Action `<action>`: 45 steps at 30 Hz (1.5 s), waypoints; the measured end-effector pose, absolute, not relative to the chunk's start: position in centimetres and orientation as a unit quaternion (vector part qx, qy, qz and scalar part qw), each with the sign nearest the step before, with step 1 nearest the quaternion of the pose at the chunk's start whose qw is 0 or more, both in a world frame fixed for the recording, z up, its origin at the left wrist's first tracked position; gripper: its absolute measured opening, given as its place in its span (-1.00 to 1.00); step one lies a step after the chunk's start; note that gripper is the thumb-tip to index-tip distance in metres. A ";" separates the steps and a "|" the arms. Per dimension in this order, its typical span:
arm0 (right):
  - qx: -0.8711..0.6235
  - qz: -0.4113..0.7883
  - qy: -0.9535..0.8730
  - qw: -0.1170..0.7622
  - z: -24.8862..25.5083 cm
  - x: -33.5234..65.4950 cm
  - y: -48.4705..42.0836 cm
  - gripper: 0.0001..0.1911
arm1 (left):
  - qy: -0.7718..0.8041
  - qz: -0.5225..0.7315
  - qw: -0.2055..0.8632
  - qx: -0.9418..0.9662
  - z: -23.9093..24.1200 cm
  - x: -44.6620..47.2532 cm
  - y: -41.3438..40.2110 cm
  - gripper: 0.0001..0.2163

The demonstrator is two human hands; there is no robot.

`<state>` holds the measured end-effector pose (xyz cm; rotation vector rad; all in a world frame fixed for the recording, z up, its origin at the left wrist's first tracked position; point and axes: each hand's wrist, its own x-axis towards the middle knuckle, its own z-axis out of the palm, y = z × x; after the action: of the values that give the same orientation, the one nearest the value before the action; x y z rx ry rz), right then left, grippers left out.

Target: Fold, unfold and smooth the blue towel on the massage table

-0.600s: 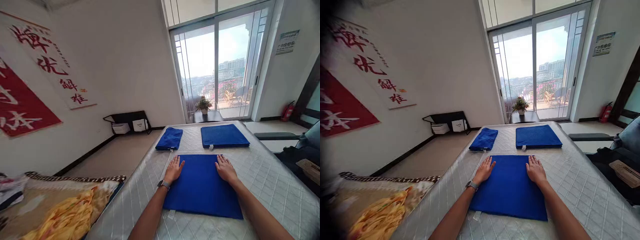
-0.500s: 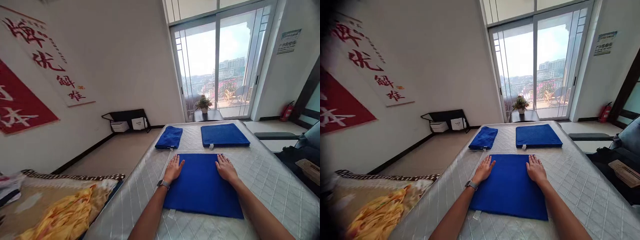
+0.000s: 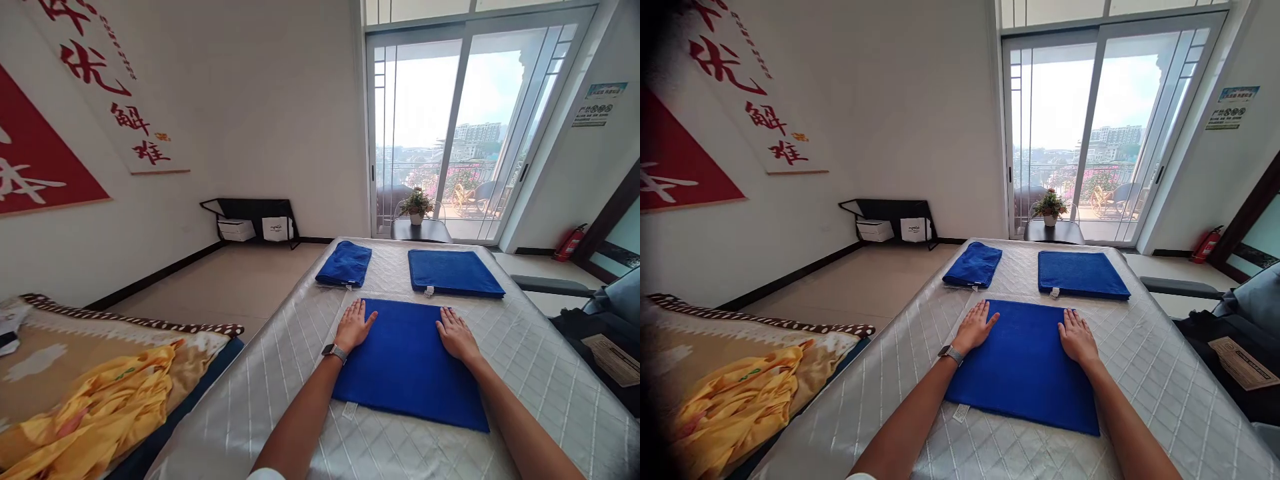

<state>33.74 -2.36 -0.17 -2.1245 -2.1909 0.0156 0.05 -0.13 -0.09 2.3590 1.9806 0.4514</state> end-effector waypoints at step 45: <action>-0.687 0.036 -0.722 0.067 0.5 31.3 -10.8 -0.34 | 0.345 0.162 -0.018 0.924 2.0 16.3 -10.2 -0.36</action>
<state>31.31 -10.78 0.48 -2.0727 -2.1778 0.1092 16.27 -10.18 1.98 2.9369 1.0972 0.5147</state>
